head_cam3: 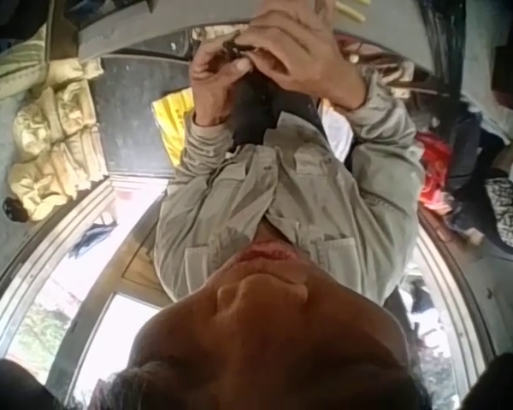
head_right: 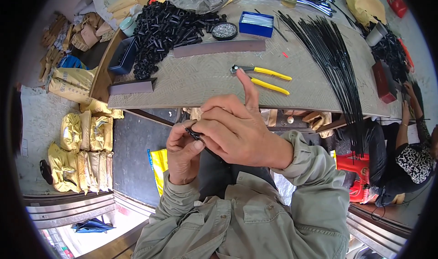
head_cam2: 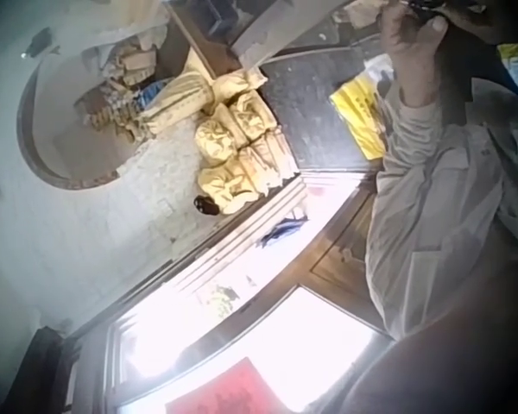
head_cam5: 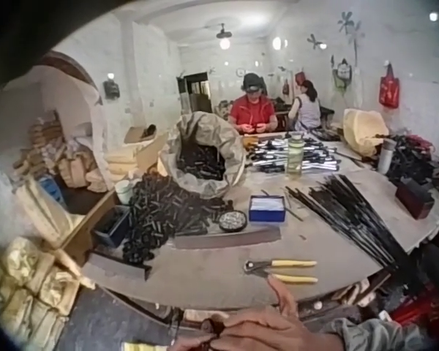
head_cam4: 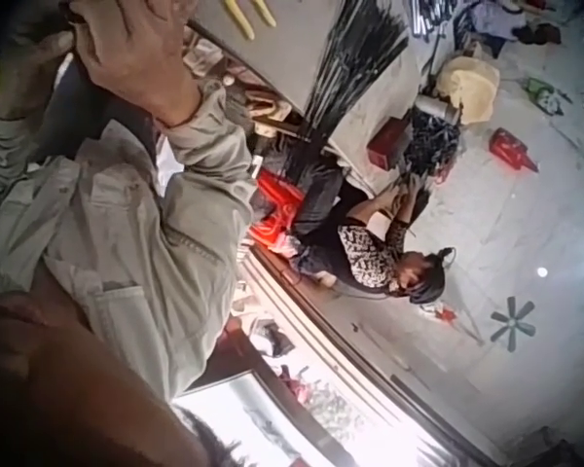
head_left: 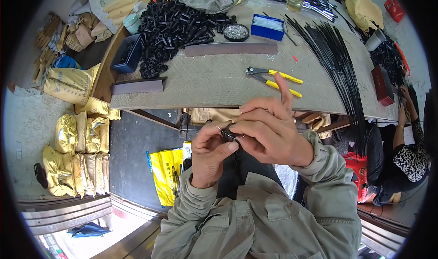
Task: Assembling wire bundles by cutting them with pliers and attaching plastic connector components at a factory workbench.
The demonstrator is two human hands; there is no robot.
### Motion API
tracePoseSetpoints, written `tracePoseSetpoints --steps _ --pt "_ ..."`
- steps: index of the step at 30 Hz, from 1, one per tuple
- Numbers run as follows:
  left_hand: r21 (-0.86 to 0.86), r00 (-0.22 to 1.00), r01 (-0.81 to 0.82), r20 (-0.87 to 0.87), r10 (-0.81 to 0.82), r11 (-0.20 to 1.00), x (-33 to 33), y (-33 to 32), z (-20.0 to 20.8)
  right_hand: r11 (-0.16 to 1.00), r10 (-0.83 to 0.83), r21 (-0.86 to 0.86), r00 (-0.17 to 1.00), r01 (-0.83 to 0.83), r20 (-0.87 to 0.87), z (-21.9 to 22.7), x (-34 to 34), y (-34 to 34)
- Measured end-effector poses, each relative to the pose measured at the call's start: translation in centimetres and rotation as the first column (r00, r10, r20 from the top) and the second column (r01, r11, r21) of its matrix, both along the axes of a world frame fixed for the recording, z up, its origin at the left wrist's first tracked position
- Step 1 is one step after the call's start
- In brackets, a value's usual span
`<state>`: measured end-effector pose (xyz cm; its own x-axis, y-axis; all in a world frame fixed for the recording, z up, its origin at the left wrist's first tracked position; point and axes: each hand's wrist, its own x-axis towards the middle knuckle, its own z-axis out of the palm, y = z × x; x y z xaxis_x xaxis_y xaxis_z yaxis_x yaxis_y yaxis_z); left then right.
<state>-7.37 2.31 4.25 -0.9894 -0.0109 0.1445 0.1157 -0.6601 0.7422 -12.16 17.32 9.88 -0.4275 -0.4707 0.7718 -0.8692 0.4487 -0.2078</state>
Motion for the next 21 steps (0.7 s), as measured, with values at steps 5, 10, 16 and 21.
tracePoseSetpoints --steps 5,10,16,21 --pt "0.057 1.0 0.022 0.017 -0.023 0.998 0.0 0.1 0.8 0.987 0.044 -0.156 0.996 -0.032 0.079 -1.1 0.4 -0.2" --pt "-0.033 1.0 -0.004 0.011 0.005 0.999 0.3 0.1 0.8 0.725 0.538 -0.688 0.599 0.029 0.593 -4.0 1.5 -1.2" --pt "-0.042 0.99 0.02 -0.141 -0.026 0.999 1.3 -1.2 -1.1 0.56 0.825 -0.828 0.087 0.001 0.558 -6.2 1.6 -1.0" --pt "-0.181 0.988 -0.068 -0.151 0.04 0.981 2.1 -1.5 -0.4 0.627 0.778 -0.757 0.104 -0.184 0.619 -5.9 2.0 -1.3"
